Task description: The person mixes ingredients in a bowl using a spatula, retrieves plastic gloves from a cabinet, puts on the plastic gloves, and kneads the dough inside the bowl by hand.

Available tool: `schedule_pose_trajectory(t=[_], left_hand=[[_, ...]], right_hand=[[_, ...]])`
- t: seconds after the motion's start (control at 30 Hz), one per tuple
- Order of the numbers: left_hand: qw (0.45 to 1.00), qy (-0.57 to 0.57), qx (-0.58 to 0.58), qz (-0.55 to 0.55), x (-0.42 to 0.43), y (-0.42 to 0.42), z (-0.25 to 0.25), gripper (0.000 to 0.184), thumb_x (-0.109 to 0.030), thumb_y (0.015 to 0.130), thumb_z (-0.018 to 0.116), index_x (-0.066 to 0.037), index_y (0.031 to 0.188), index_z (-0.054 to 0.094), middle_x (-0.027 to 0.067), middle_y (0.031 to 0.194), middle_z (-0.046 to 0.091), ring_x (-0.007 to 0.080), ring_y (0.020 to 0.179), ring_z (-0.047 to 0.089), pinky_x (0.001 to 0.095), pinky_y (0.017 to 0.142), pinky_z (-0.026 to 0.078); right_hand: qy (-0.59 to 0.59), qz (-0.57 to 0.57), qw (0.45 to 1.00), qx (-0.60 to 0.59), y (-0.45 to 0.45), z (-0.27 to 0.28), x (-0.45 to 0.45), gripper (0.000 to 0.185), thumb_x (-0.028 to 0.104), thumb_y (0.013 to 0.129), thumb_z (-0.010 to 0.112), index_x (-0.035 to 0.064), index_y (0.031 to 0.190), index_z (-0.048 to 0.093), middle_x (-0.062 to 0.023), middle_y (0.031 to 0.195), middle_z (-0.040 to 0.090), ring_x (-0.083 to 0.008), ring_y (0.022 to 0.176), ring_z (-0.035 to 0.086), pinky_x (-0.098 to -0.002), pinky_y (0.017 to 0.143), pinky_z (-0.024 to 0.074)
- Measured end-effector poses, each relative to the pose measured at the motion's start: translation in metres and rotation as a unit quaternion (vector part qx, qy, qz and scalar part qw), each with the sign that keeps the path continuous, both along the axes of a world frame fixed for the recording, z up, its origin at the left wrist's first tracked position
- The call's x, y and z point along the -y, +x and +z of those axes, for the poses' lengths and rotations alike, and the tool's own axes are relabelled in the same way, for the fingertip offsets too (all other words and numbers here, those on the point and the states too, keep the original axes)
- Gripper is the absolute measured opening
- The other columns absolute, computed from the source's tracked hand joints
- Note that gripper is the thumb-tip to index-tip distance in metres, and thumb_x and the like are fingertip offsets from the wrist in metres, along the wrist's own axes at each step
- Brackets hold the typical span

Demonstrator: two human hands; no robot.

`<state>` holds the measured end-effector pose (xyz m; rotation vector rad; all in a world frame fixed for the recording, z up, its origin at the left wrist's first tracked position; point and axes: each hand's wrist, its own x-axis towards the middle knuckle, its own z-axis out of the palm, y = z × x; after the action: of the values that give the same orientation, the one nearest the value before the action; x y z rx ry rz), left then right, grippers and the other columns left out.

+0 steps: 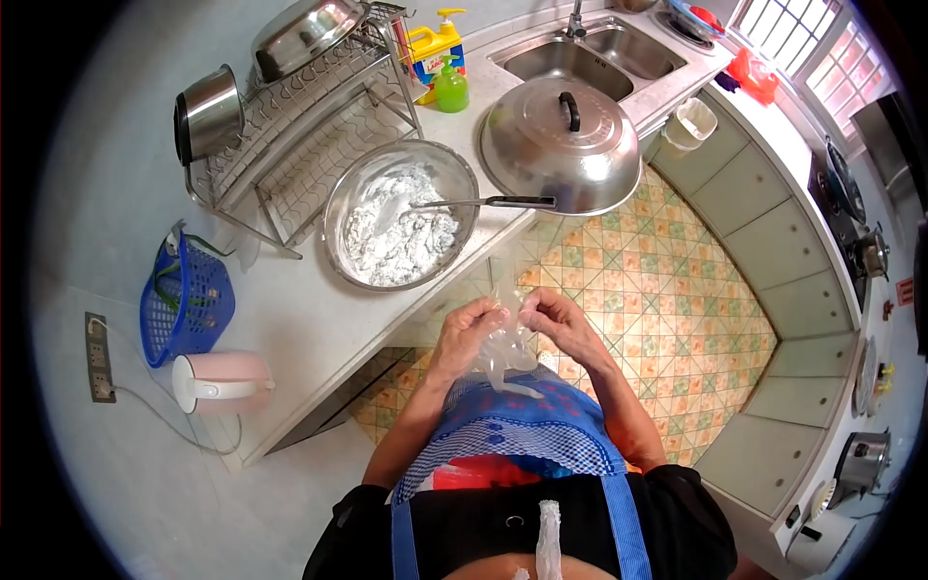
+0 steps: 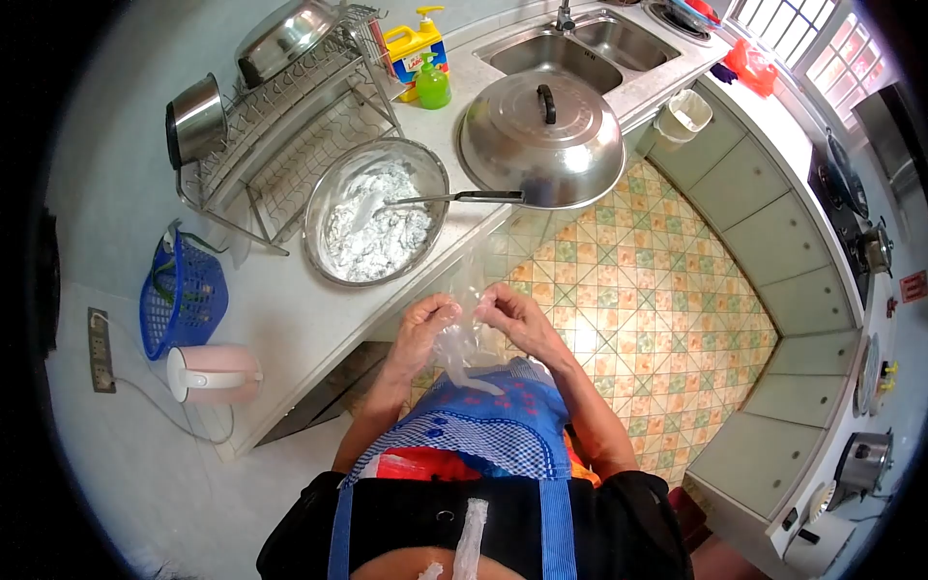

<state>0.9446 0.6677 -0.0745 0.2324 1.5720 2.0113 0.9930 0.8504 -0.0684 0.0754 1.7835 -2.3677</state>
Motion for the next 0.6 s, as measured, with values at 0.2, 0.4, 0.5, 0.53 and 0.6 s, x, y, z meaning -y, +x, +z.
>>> schedule_pose_trajectory(t=[0.2, 0.4, 0.5, 0.53, 0.6], left_hand=[[0.933, -0.223, -0.276, 0.067, -0.004, -0.008, 0.005, 0.012, -0.011, 0.079, 0.066, -0.002, 0.075, 0.058, 0.0059, 0.066, 0.057, 0.0153, 0.056, 0.051, 0.0277, 0.053, 0.040], [0.841, -0.322, -0.426, 0.090, -0.032, -0.006, 0.012, 0.013, -0.011, 0.078, 0.064, -0.004, 0.072, 0.055, 0.0106, 0.071, 0.056, 0.0303, 0.060, 0.056, 0.0377, 0.053, 0.043], [0.810, -0.339, -0.473, 0.073, -0.040, -0.007, 0.000, 0.010, -0.011, 0.080, 0.062, -0.005, 0.076, 0.054, 0.0112, 0.075, 0.054, 0.0326, 0.061, 0.056, 0.0404, 0.054, 0.044], [0.789, -0.360, -0.493, 0.073, -0.041, -0.006, -0.002, 0.008, -0.011, 0.081, 0.060, -0.006, 0.079, 0.054, 0.0114, 0.077, 0.054, 0.0331, 0.061, 0.056, 0.0410, 0.054, 0.044], [0.800, -0.351, -0.483, 0.059, -0.044, 0.000, 0.004, 0.007, -0.009, 0.081, 0.060, -0.005, 0.081, 0.055, 0.0117, 0.078, 0.054, 0.0336, 0.065, 0.057, 0.0407, 0.055, 0.045]], right_hand=[[0.169, -0.053, 0.984, 0.032, 0.002, -0.014, -0.034, 0.006, 0.008, 0.088, 0.057, 0.0036, 0.090, 0.055, -0.0002, 0.085, 0.056, -0.0093, 0.075, 0.052, -0.0222, 0.070, 0.0434], [0.231, -0.082, 0.962, -0.116, 0.027, 0.047, -0.012, 0.028, -0.011, 0.085, 0.044, -0.0029, 0.108, 0.058, -0.0136, 0.107, 0.061, -0.0205, 0.096, 0.060, -0.0307, 0.085, 0.0484], [0.303, -0.005, 0.948, -0.098, 0.020, 0.028, -0.001, 0.034, -0.007, 0.088, 0.041, -0.0031, 0.120, 0.053, -0.0181, 0.116, 0.058, -0.0255, 0.104, 0.058, -0.0320, 0.090, 0.0468], [0.308, -0.014, 0.948, -0.074, 0.017, 0.019, -0.002, 0.034, -0.006, 0.089, 0.041, -0.0030, 0.121, 0.052, -0.0180, 0.116, 0.059, -0.0255, 0.105, 0.058, -0.0315, 0.090, 0.0464], [0.276, -0.011, 0.959, -0.060, 0.012, -0.004, -0.007, 0.035, -0.004, 0.089, 0.041, -0.0043, 0.124, 0.048, -0.0202, 0.121, 0.055, -0.0276, 0.111, 0.054, -0.0328, 0.094, 0.0427]])
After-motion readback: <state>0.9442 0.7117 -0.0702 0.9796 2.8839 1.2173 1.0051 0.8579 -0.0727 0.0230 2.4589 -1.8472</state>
